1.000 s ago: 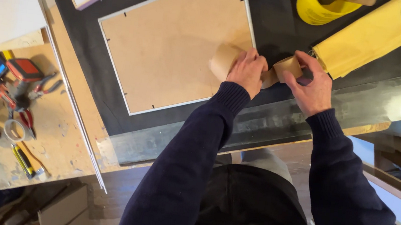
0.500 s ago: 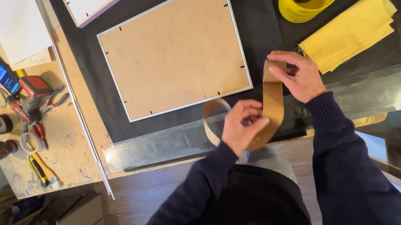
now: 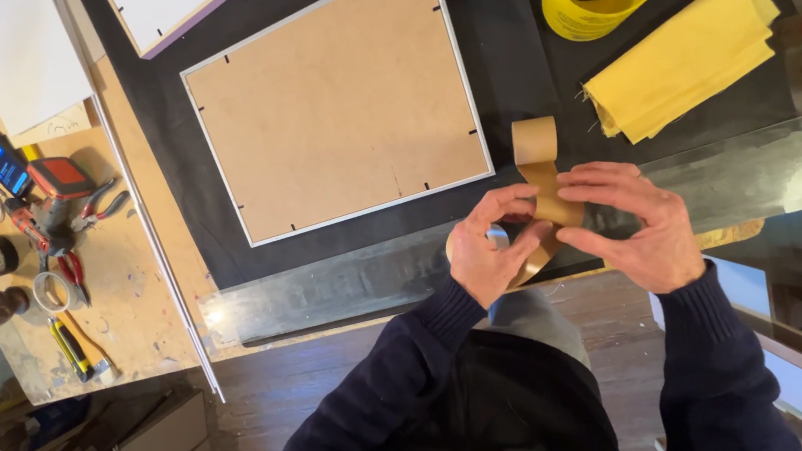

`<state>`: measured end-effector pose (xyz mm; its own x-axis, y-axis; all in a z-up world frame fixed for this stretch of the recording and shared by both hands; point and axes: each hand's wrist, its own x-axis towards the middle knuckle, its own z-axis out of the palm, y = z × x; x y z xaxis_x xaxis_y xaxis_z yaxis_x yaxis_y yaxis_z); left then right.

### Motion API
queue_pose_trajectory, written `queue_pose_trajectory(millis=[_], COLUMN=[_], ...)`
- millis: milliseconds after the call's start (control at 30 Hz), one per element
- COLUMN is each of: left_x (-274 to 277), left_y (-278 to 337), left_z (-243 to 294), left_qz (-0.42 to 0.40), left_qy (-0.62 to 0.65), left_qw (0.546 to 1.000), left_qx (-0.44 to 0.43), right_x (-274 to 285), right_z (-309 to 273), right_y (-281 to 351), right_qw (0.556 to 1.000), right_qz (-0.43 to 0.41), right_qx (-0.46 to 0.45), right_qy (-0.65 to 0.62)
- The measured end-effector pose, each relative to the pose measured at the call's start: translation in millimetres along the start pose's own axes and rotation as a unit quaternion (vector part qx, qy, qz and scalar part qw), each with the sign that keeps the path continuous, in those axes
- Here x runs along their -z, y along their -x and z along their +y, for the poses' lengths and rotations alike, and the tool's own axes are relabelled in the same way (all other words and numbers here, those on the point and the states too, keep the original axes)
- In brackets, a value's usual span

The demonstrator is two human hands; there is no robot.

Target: Applying tape to the back of a picture frame and cleaning the surfaces.

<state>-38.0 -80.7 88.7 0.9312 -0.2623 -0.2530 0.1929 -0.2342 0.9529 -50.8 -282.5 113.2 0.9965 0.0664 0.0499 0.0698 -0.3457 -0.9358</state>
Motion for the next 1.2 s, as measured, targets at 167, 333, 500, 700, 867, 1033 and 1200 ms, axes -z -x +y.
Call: queue_pose_trajectory(millis=[167,333,500,700,867,1033,1200], left_x=[-1,1,1,0,-7,-13,-14], left_y=[-15,-24,-33,-48,-59,-64,-63], left_z=[4,-1,3,-2,-17,-25,-31], left_qz=[-0.012,-0.016,-0.020,-0.002,-0.016,0.012,0.019], left_qy=[0.016,0.008,0.010,-0.026,0.011,0.034,0.081], left_qw=[1.000,0.999,0.999,0.996,1.000,0.999,0.995], left_qx=[-0.006,-0.027,-0.040,-0.090,0.015,0.037,0.052], right_x=[-10,-17,-21,-27,-28,-30,-35], right_z=[11,16,23,37,46,57,58], right_y=[6,5,1,-3,-14,-19,-22], right_qw=[0.997,0.986,0.954,0.952,0.955,0.940,0.931], right_qz=[0.036,0.060,0.072,0.100,0.109,0.120,0.134], right_qx=[-0.061,-0.106,-0.171,-0.177,-0.199,-0.209,-0.222], right_qy=[-0.041,-0.115,-0.235,-0.230,-0.192,-0.241,-0.255])
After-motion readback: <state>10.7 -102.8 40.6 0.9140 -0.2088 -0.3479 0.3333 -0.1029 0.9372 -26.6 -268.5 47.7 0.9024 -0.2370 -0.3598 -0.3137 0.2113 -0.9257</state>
